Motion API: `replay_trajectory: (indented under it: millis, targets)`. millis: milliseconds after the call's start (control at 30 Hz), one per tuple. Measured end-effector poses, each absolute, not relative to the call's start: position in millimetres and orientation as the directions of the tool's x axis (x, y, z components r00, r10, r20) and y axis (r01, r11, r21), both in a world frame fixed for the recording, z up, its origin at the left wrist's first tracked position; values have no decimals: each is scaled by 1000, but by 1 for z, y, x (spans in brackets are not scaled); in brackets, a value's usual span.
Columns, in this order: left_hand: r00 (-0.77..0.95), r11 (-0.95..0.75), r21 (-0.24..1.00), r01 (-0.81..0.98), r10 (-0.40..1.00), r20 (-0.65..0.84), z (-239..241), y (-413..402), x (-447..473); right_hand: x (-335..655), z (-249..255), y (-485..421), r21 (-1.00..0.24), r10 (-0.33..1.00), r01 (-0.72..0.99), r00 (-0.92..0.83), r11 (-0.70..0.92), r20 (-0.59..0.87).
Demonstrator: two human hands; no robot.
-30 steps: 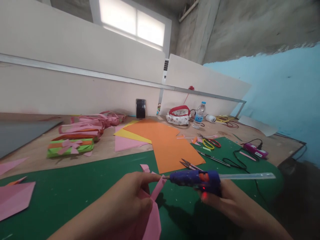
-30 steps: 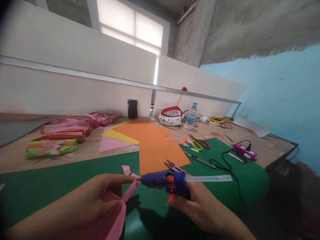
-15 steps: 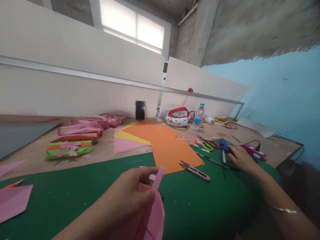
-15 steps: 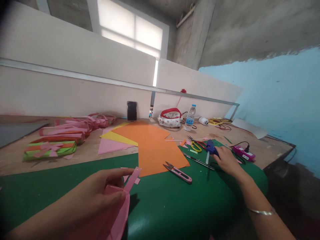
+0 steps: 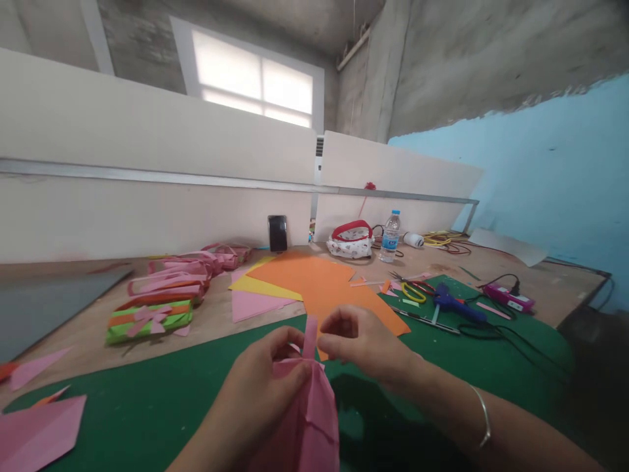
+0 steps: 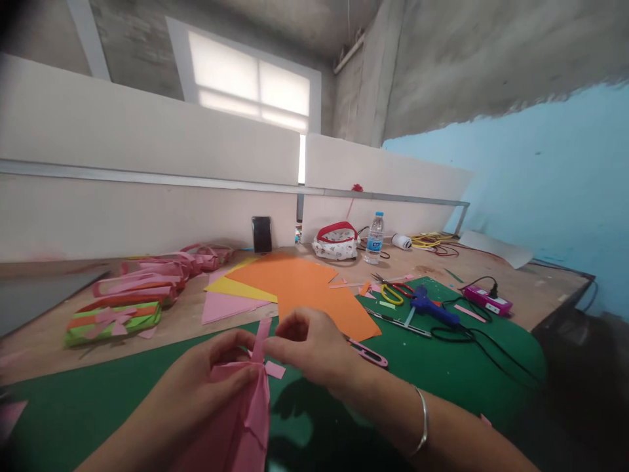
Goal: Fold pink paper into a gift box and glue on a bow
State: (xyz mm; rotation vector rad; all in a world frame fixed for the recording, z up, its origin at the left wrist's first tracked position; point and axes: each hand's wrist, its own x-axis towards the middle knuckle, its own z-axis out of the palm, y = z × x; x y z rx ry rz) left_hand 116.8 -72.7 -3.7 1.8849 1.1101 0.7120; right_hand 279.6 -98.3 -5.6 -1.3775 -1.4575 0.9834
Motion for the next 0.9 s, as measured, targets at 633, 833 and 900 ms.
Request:
replay_trajectory:
  millis: [633,833,900]
  targets:
    - [498,-73,967,242,865,-59,-6,-70,118,274,-23,-96,-853,884,263,0,451,468]
    - [483,-24,971,238,870,-97,-11,-69,119,278,-25,-95,-853,888,267,-18,448,460]
    - [492,-33,971,236,866,-90,-12,-70,119,279,-25,-96,-818,863,299,-47,492,503]
